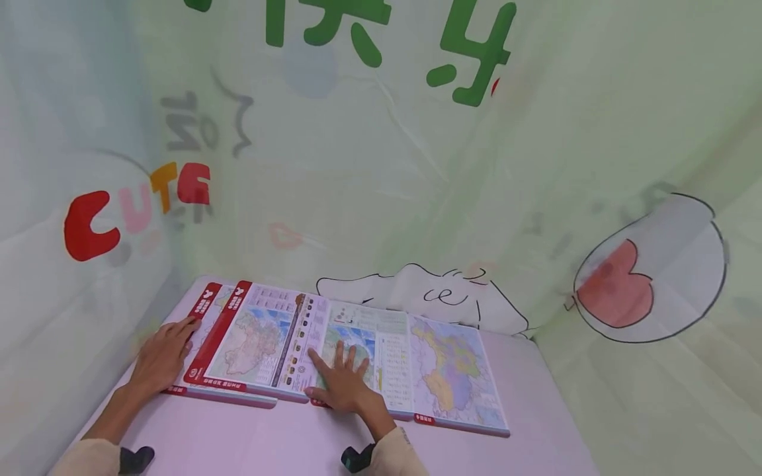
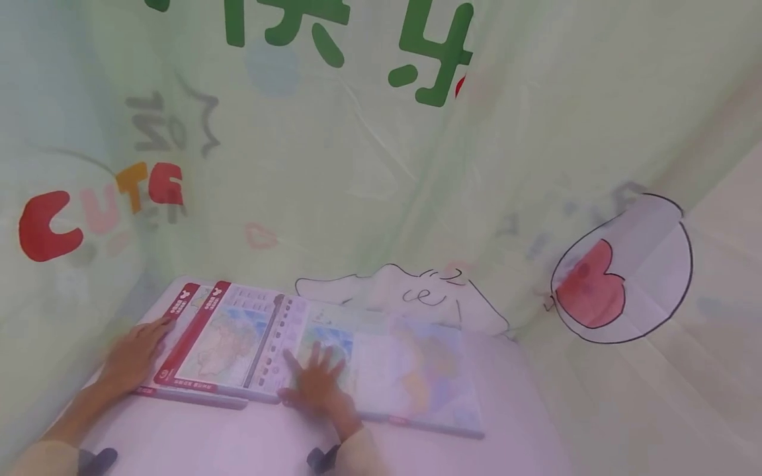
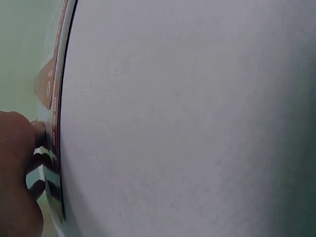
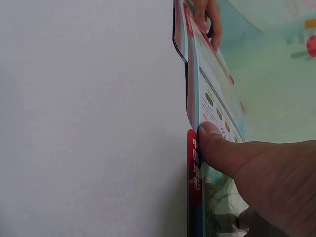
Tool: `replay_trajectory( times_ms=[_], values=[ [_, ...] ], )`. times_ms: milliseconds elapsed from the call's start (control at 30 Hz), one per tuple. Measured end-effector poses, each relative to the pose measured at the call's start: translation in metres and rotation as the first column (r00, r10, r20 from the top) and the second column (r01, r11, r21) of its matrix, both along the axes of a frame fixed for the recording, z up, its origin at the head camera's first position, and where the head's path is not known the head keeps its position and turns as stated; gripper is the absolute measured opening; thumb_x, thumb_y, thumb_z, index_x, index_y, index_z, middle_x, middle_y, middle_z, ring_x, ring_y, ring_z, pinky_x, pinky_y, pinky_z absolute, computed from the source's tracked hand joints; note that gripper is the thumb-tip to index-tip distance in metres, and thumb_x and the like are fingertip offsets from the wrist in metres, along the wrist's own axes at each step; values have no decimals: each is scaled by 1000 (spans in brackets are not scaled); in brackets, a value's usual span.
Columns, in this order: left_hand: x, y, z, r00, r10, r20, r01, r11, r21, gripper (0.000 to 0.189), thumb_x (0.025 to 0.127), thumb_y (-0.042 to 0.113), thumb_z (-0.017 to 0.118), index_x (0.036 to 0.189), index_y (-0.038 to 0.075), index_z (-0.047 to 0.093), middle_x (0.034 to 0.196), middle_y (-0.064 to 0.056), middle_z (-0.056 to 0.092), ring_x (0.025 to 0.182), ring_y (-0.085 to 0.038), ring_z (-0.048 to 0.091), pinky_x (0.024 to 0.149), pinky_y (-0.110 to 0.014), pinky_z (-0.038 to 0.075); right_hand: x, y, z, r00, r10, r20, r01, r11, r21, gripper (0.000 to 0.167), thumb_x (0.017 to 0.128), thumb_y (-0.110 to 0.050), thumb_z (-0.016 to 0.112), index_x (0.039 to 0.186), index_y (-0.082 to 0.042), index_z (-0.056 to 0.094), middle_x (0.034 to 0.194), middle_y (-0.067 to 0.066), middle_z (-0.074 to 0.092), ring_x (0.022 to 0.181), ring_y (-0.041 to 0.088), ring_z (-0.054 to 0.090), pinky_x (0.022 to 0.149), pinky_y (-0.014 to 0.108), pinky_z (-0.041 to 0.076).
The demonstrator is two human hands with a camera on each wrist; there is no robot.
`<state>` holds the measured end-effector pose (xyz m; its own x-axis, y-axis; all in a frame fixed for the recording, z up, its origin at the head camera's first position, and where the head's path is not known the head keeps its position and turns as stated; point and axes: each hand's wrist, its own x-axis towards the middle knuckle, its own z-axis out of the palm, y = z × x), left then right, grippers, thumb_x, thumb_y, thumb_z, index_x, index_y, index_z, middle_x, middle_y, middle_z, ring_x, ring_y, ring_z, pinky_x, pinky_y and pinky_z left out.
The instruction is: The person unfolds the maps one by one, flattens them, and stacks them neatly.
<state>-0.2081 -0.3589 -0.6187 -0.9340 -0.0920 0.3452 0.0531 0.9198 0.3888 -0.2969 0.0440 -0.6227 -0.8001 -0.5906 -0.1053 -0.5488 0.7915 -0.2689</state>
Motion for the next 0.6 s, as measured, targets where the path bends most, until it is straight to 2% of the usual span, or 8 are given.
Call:
replay_trajectory(
  times_ms=[233, 433, 600],
  values=[
    [9, 1, 6, 1000, -18, -11, 18, 1000, -17, 67, 94, 14, 76, 156, 0, 53, 157, -29, 53, 130, -50, 51, 98, -70, 50, -2, 0, 6, 998, 7, 58, -6, 1000, -16, 86, 102, -68, 61, 173, -46, 20, 180, 34, 1, 162, 68, -2, 116, 95, 2],
    [25, 5, 4, 999, -5, -37, 4, 1000, -22, 68, 91, 14, 79, 154, 0, 55, 156, -28, 54, 129, -48, 51, 99, -68, 49, -2, 0, 4, 997, 14, 80, -12, 1000, -29, 86, 102, -70, 59, 173, -49, 16, 181, 31, -4, 163, 66, -7, 117, 94, -2],
    [39, 12, 10, 1000, -2, -31, 1, 998, -56, 67, 90, 13, 82, 152, 0, 58, 155, -28, 58, 132, -50, 54, 104, -71, 48, -1, 1, 7, 997, 18, 74, -17, 1000, -23, 84, 103, -69, 59, 173, -47, 19, 181, 32, -2, 163, 66, -5, 117, 94, -1]
  ],
)
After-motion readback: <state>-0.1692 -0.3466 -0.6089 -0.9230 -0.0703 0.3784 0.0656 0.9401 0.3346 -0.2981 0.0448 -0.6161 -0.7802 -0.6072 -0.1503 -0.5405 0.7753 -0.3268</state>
